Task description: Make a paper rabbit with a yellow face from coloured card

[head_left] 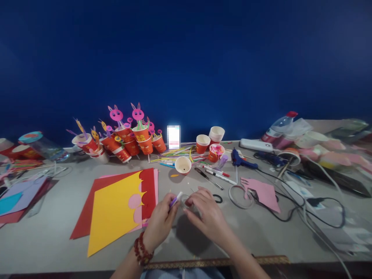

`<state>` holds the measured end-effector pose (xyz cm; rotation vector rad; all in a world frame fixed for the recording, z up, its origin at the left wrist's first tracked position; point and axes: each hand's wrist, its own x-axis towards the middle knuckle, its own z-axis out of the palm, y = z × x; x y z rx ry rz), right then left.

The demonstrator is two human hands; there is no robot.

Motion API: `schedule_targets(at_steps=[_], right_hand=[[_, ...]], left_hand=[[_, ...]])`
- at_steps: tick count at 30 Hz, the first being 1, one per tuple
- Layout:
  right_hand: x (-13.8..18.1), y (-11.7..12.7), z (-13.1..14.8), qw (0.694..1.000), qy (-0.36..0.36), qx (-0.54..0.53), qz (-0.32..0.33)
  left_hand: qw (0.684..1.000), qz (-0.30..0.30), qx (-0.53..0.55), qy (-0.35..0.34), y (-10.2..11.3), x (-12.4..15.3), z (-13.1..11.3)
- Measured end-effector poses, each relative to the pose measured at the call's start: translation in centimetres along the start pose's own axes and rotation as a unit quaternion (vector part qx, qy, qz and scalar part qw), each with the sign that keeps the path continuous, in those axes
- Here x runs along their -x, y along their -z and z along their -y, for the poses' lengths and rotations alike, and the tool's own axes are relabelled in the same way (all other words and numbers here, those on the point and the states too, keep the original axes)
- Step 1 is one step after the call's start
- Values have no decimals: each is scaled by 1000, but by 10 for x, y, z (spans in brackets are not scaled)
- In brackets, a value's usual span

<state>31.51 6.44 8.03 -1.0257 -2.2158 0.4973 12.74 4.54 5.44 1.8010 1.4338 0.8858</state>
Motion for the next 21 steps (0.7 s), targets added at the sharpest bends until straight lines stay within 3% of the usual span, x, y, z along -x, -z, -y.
schedule_targets(at_steps=[5, 11, 21], right_hand=[[1, -3, -5, 1000, -18, 12, 9], [6, 2, -14, 999, -38, 2, 6], [5, 3, -2, 1000, -13, 4, 9]], left_hand=[[1000, 2, 12, -14, 1, 2, 0], [991, 2, 119, 55, 9, 1, 0], [999, 11, 42, -3, -2, -5, -3]])
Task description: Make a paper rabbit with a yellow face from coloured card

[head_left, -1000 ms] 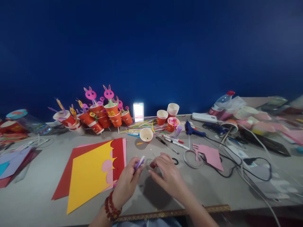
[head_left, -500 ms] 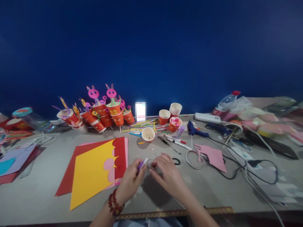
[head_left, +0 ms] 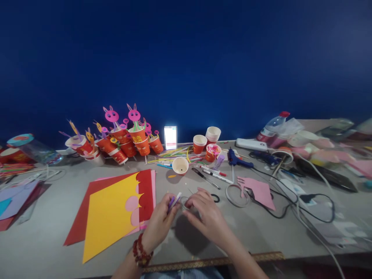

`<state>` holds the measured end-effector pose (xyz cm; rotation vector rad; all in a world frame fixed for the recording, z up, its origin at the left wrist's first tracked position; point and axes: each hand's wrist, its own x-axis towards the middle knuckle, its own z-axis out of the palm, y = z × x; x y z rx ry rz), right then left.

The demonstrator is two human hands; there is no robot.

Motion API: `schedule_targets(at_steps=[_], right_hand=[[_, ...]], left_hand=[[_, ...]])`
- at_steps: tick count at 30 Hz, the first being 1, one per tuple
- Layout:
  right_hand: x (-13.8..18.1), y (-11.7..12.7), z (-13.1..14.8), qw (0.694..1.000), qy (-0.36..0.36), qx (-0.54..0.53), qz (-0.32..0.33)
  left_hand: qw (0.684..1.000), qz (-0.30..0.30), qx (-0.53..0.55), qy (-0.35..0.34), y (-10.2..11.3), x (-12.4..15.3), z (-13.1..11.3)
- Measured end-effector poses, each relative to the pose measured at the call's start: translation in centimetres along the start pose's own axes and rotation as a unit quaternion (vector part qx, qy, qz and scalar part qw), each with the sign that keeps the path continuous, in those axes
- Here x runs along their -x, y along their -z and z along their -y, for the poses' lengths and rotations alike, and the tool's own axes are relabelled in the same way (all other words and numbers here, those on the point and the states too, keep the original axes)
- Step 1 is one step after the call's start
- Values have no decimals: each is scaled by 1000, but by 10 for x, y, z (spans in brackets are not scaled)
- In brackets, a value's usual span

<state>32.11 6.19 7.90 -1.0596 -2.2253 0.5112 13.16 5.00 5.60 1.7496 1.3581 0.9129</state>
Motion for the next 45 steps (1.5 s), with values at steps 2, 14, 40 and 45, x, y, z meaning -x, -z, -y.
schedule_targets(at_steps=[2, 14, 40, 45], right_hand=[[0, 0, 0, 1000, 1, 8, 1], [0, -5, -2, 1000, 9, -6, 17], [10, -13, -14, 971, -40, -233, 27], [7, -11, -10, 984, -55, -167, 10]], left_hand=[[1000, 11, -9, 2, -1, 0, 1], [1000, 2, 12, 9, 3, 8, 5], [850, 149, 461, 207, 8, 11, -8], [845, 148, 468, 213, 5, 15, -11]])
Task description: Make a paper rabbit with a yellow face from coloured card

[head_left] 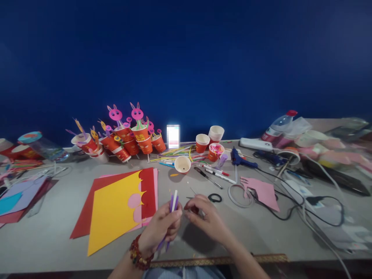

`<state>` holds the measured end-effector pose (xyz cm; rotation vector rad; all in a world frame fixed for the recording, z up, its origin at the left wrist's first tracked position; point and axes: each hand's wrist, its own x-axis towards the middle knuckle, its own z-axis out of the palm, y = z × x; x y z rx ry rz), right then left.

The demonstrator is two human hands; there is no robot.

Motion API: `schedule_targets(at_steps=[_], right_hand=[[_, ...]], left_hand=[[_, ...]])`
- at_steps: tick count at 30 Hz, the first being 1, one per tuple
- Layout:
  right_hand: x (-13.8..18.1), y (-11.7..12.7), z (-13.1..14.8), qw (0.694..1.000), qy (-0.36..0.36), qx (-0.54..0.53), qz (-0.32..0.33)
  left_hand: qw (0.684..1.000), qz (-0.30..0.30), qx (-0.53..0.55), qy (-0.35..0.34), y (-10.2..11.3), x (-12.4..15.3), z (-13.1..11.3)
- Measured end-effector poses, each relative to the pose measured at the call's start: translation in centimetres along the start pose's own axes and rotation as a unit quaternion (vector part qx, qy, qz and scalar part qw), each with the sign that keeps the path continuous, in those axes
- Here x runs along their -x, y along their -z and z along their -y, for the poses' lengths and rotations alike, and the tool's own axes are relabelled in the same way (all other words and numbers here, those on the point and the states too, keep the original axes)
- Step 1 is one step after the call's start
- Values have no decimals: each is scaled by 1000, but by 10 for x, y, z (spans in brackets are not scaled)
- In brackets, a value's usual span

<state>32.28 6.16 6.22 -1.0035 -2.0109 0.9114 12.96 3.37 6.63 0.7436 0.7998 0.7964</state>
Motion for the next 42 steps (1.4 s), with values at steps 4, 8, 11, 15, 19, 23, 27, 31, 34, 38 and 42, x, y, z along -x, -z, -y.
schedule_targets(at_steps=[4, 8, 11, 15, 19, 23, 27, 31, 34, 38, 42], right_hand=[[1, 1, 0, 1000, 6, -5, -4], [0, -1, -2, 998, -13, -45, -35], [-1, -4, -4, 996, -29, -61, -66], [0, -5, -6, 994, -45, -76, -70], [1, 1, -7, 991, -55, -95, -71], [-1, 4, -5, 990, -44, -111, -79], [-4, 2, -2, 989, -27, -123, -77], [-4, -3, 0, 989, -26, -124, -75], [-5, -5, 2, 990, -30, -120, -72], [-7, -6, 4, 989, -37, -125, -65], [-8, -6, 5, 988, -38, -136, -70]], left_hand=[[1000, -21, -1, -8, 2, -2, 1], [999, -32, -5, -11, 4, -8, 2], [999, -38, -1, -15, 5, -13, 6], [998, -54, 8, -39, 5, -16, 10], [997, -56, 20, -56, 6, -16, 12], [997, -63, 31, -38, 7, -15, 18], [997, -47, 48, -33, 8, -14, 23], [997, -12, 74, -20, 8, -15, 23], [996, 4, 88, -13, 7, -16, 23], [997, -8, 72, -33, 5, -15, 26], [998, -30, 43, -46, 4, -14, 29]])
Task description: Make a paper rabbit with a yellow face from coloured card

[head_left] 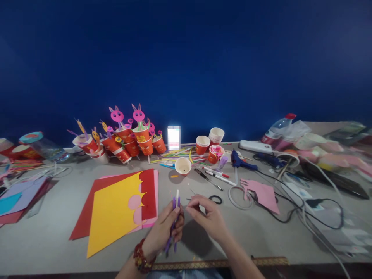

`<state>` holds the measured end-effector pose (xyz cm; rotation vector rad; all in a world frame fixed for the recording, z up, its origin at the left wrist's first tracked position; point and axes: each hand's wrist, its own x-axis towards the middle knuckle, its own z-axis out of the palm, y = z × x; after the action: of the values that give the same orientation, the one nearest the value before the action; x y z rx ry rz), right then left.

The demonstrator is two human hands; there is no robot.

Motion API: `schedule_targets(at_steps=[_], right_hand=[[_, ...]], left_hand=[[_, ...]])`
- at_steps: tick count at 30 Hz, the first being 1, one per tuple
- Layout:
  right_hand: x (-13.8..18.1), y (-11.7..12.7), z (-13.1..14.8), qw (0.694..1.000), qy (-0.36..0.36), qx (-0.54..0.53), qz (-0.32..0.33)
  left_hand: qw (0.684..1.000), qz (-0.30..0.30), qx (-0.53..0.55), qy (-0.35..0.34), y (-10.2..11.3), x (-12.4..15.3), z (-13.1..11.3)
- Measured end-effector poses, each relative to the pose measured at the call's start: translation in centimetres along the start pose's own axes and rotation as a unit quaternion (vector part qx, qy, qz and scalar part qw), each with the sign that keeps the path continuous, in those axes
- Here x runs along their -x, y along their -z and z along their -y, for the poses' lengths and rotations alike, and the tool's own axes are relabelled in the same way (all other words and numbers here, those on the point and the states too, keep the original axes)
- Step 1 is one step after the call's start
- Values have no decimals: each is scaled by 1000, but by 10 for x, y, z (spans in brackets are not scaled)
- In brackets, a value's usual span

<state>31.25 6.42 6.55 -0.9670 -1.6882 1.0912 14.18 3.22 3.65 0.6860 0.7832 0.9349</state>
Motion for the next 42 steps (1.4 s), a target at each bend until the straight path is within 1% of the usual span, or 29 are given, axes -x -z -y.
schedule_targets(at_steps=[5, 11, 16, 22, 28, 32, 34, 37, 40, 42], right_hand=[[-1, -2, 1, 1000, 0, -17, -8], [-2, -3, 2, 1000, -6, -13, -14], [-1, -3, 3, 1000, -4, -13, -19], [0, -4, -1, 1000, 0, -26, -14], [0, -4, -1, 1000, 0, -23, -10], [0, -4, -1, 1000, 3, -18, -13], [0, -5, -1, 1000, 5, -16, -15], [0, -6, -1, 1000, 9, -8, -11], [1, -8, -3, 1000, 11, 5, -3], [2, -8, -4, 1000, 12, 18, 2]], left_hand=[[999, -17, -28, -14, -1, 1, 2], [999, -27, -27, -17, -2, 2, 3], [998, -35, -22, -40, -5, 1, 1], [997, -47, -47, -36, -8, 3, -2], [997, -49, -47, -33, -8, 3, -2], [996, -55, -52, -53, -6, 4, -2], [993, -55, -71, -72, -4, 4, -3], [982, -66, -143, -101, -3, 5, -5], [965, -90, -222, -106, -3, 5, -7], [957, -99, -250, -104, -3, 5, -6]])
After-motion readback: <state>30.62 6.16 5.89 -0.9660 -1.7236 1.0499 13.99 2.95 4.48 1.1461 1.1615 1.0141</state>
